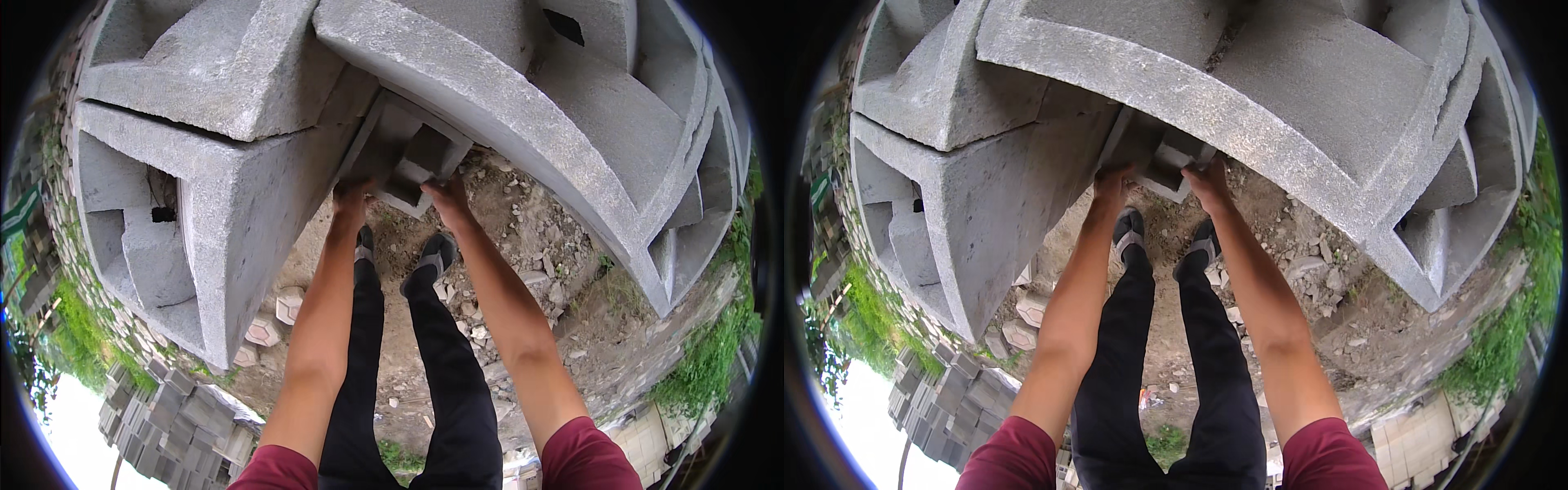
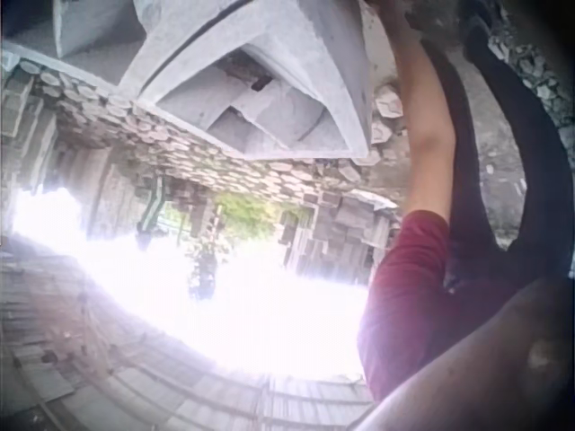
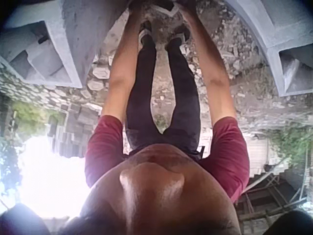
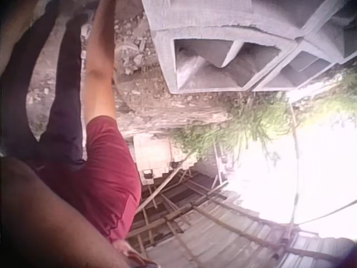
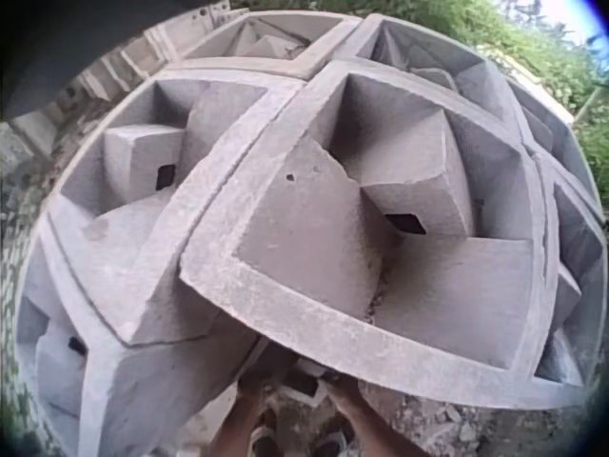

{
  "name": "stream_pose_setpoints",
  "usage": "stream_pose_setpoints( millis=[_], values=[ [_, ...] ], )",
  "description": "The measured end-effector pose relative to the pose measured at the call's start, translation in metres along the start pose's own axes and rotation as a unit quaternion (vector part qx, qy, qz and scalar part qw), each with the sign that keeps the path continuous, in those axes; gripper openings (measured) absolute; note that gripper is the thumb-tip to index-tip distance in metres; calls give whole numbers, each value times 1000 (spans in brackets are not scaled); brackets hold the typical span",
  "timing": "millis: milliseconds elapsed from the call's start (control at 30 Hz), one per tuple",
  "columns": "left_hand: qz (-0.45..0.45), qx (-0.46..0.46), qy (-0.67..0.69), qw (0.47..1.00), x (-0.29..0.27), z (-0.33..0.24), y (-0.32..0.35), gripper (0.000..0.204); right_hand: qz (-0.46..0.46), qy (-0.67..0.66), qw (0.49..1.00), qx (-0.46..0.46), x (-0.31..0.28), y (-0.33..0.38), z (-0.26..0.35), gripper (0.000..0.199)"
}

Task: The person picks up concrete blocks from a stack and moves them to another pile or places them into a structured corner, occasionally clearing dirt or debris from the ground by hand.

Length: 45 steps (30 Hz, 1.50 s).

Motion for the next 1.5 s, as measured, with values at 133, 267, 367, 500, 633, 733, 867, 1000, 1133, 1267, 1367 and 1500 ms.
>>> stream_pose_setpoints(
  millis=[133,267,367,500,633,733,867,1000,1133,1267,1367,1500],
  values=[
    [-23,-3,-11,1000,13,4,-2,59,-6,21,1000,8,-15,-5,-9,26],
    [-67,-8,-83,994,18,-17,8,58,66,68,992,86,3,-11,10,52],
    [-57,-18,-65,996,57,-23,29,52,46,108,992,41,-16,3,6,58],
    [-14,28,-66,997,64,-52,108,43,65,21,996,60,21,65,56,82],
    [74,-2,-152,986,80,-71,194,37,73,86,984,139,30,144,120,84],
    [115,-17,-181,976,86,-93,264,31,75,66,982,157,46,201,170,74],
    [125,21,-223,966,81,-134,376,31,114,28,983,138,78,259,276,53],
    [157,98,-260,948,98,-177,448,32,150,1,988,38,84,308,364,45],
    [97,195,-210,953,118,-216,544,33,196,67,978,17,89,356,421,39],
    [2,254,-124,959,82,-182,632,32,289,105,950,58,108,402,422,39],
    [-32,278,-81,957,79,-135,674,31,307,144,937,83,110,429,423,28],
    [-89,312,-10,946,73,-91,725,29,368,160,912,83,142,440,437,12]
  ],
)
Point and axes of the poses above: each hand's wrist, its own y-axis away from the middle knuckle, its own x-axis out of the palm, z = x × y, the point moved 1 cm from there along -y, towards the middle knuckle, and after that the axes turned 15 degrees about z, right-handed, at the moved point
